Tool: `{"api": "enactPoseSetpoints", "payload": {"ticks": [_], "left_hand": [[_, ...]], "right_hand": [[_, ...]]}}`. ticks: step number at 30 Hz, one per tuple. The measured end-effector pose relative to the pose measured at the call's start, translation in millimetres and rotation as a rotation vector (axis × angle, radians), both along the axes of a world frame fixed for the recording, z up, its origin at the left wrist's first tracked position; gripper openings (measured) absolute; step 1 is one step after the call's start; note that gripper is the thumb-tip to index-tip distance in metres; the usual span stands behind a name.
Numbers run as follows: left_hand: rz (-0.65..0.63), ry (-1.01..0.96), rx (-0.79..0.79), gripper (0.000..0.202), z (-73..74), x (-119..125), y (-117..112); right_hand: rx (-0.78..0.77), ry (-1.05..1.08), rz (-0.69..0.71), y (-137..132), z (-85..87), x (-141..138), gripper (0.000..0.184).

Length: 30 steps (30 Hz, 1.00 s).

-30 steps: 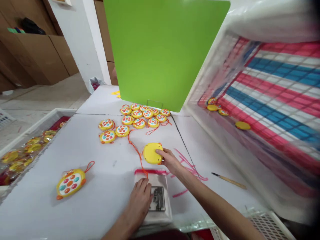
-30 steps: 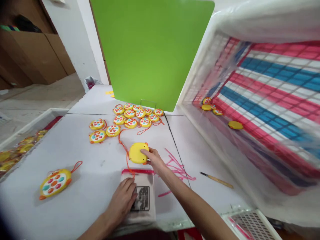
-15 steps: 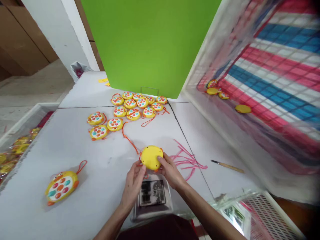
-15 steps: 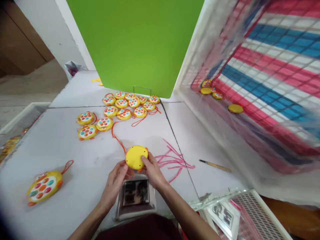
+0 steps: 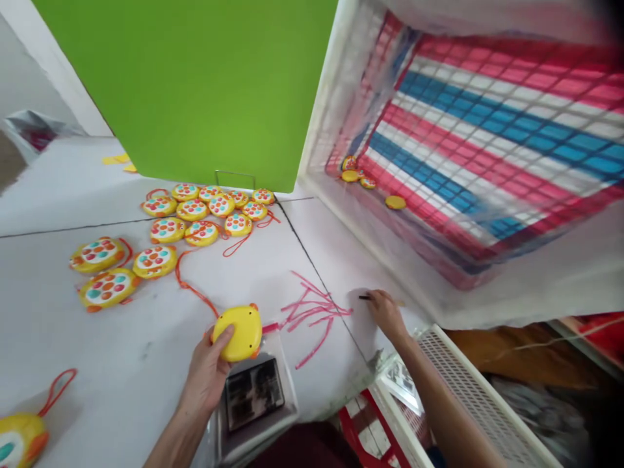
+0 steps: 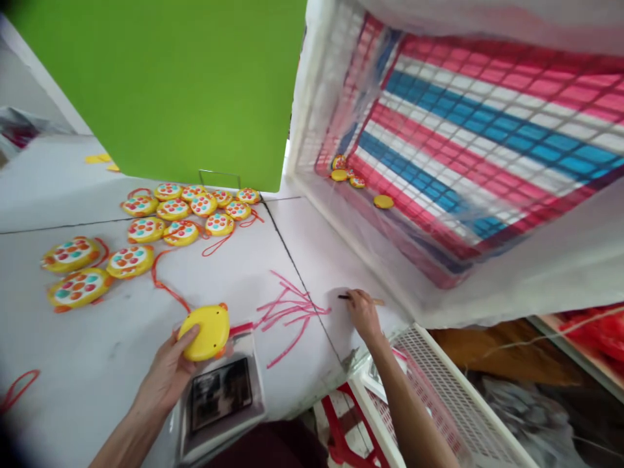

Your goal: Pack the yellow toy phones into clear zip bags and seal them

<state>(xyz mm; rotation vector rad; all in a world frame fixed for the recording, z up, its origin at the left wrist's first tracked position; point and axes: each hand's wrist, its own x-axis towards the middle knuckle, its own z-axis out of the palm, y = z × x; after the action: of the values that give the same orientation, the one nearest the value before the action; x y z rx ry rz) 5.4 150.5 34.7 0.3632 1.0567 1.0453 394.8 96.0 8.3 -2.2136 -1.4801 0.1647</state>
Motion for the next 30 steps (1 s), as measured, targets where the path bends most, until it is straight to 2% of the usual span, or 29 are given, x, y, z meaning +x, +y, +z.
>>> {"api": "enactPoseSetpoints", "payload": {"ticks": [2, 5, 7, 9, 11, 13, 15, 18, 22, 27, 30], "left_hand": [[-0.014, 0.012, 0.010, 0.033, 5.8, 2.3, -0.3], [-0.021, 0.026, 0.033, 0.033, 15.3, 4.2, 1.4], [0.001, 0.041, 0.052, 0.035, 20.4, 4.9, 3.2], [0.034, 0.064, 0.063, 0.038, 24.6, 5.9, 4.4], [0.069, 0.068, 0.072, 0.040, 28.7, 7.4, 4.4], [0.104, 0.059, 0.091, 0.040, 32.9, 8.8, 3.5], [0.138, 0.055, 0.118, 0.039, 36.9, 9.7, 2.1], [0.188, 0.056, 0.154, 0.036, 41.8, 9.4, 0.9], [0.228, 0.001, 0.146, 0.030, 45.4, 5.8, 1.8], [0.200, -0.104, -0.021, 0.025, 44.9, -0.9, 3.1], [0.176, -0.167, -0.101, 0.027, 43.1, -3.5, 1.8]], "right_hand": [[0.013, 0.003, -0.023, -2.0, -4.0, -0.6, 0.015], [0.044, 0.051, -0.014, 2.3, 5.6, -31.6, 0.018], [0.049, 0.137, 0.044, 5.6, 22.6, -70.1, 0.019], [0.042, 0.324, 0.195, 7.6, 43.2, -118.0, 0.018], [0.110, 0.467, 0.346, 9.2, 61.2, -166.8, 0.013], [0.144, 0.512, 0.432, 11.5, 72.0, -207.1, 0.009], [0.160, 0.500, 0.479, 14.3, 75.5, -233.0, 0.009], [0.161, 0.458, 0.528, 18.1, 73.4, -246.1, 0.007], [0.157, 0.455, 0.514, 20.8, 72.9, -241.9, 0.009], [0.195, 0.509, 0.549, 20.3, 77.0, -241.5, 0.015], [0.196, 0.528, 0.515, 20.1, 76.9, -244.6, 0.012]]}}
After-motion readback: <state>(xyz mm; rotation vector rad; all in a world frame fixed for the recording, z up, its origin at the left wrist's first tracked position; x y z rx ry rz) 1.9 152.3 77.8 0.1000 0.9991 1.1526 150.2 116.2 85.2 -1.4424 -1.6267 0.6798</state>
